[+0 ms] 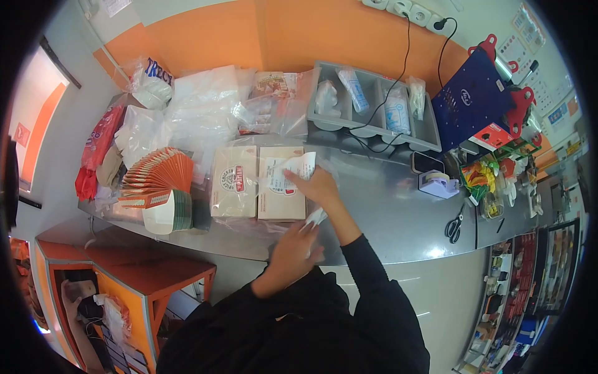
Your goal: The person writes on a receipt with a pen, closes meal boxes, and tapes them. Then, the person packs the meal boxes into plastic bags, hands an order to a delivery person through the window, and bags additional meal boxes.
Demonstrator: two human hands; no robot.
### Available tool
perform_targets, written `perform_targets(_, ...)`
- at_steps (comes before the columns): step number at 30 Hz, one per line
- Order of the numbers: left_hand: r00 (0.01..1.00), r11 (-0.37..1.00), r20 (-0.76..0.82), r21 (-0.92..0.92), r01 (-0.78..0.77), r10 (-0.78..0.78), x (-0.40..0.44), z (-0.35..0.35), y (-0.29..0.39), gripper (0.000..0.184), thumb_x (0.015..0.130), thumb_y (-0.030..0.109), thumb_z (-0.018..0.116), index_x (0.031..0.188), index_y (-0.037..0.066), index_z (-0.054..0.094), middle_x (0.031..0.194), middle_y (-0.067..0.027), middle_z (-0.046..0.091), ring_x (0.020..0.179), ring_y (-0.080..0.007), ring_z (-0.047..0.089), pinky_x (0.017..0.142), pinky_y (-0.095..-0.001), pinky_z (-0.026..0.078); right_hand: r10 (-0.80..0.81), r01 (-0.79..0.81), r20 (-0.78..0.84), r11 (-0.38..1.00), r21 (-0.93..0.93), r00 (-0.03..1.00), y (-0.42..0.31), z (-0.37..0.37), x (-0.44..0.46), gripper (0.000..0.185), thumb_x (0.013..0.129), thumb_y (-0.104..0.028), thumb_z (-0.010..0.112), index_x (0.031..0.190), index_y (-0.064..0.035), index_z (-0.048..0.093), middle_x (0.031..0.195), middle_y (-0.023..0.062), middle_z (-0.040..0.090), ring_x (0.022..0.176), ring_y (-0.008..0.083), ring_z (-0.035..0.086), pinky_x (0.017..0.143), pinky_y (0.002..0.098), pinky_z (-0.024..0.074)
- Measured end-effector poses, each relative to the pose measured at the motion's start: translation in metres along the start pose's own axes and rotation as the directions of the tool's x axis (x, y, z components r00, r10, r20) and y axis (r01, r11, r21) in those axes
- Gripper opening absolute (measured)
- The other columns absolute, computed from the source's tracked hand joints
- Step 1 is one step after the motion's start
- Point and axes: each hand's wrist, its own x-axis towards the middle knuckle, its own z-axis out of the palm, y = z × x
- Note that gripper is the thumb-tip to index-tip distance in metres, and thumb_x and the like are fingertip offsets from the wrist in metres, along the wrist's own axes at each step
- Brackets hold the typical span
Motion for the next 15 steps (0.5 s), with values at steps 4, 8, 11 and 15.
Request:
perform_targets(4, 0.899, 0.966, -0.435, 0.205, 0.157, -0.054, -0.003, -0.075, 0.02, 0.055, 0.074, 0.023, 0.071, 0.123, 0.006, 0.052, 0.124, -0.0197, 0.042, 0.114, -0.0375, 0.041, 0.093, -0.0462, 0.035, 0.128, -0.11, 0.089, 0.975, -0.191, 0.988, -0.017, -0.027, -0.005, 0.079, 0.075, -0.069, 0.054, 0.096, 0.0064, 0.065, 0.084, 0.0247, 0.066, 0.086, 0.0378, 0.064, 0.077, 0.0414, 0.0495)
perform_targets(8, 0.919, 0.941, -0.376, 0.338, 0.019, 0.117, 0.022, -0.067, -0.022, 0.06, 0.069, 0.026, 0.074, 0.122, 0.007, 0.053, 0.12, -0.0149, 0.043, 0.112, -0.0353, 0.04, 0.094, -0.047, 0.032, 0.255, -0.24, 0.037, 0.943, -0.229, 0.966, 0.015, -0.033, -0.004, 0.073, 0.077, -0.065, 0.054, 0.104, 0.002, 0.064, 0.089, 0.0248, 0.065, 0.087, 0.0397, 0.063, 0.078, 0.0432, 0.048)
perform_targets(11, 0.948, 0.892, -0.279, 0.451, -0.012, 0.154, 0.03, -0.065, -0.018, 0.068, 0.062, 0.028, 0.077, 0.123, 0.008, 0.053, 0.128, -0.0137, 0.042, 0.123, -0.0338, 0.035, 0.101, -0.0504, 0.026, -0.163, 0.041, -0.245, 0.898, -0.437, 0.956, 0.021, -0.034, -0.029, 0.065, 0.08, -0.051, 0.062, 0.114, 0.0034, 0.058, 0.093, 0.0244, 0.064, 0.085, 0.0402, 0.063, 0.076, 0.0441, 0.0486)
perform_targets(15, 0.961, 0.877, -0.215, 0.478, -0.05, 0.172, 0.037, -0.07, -0.025, 0.074, 0.058, 0.031, 0.079, 0.124, 0.01, 0.053, 0.135, -0.0115, 0.038, 0.134, -0.0302, 0.027, 0.108, -0.0538, 0.015, -0.476, 0.08, -0.371, 0.694, -0.716, 0.797, 0.071, -0.022, -0.026, 0.065, 0.075, -0.032, 0.074, 0.123, 0.0028, 0.049, 0.096, 0.0192, 0.064, 0.081, 0.0371, 0.064, 0.071, 0.0421, 0.0503)
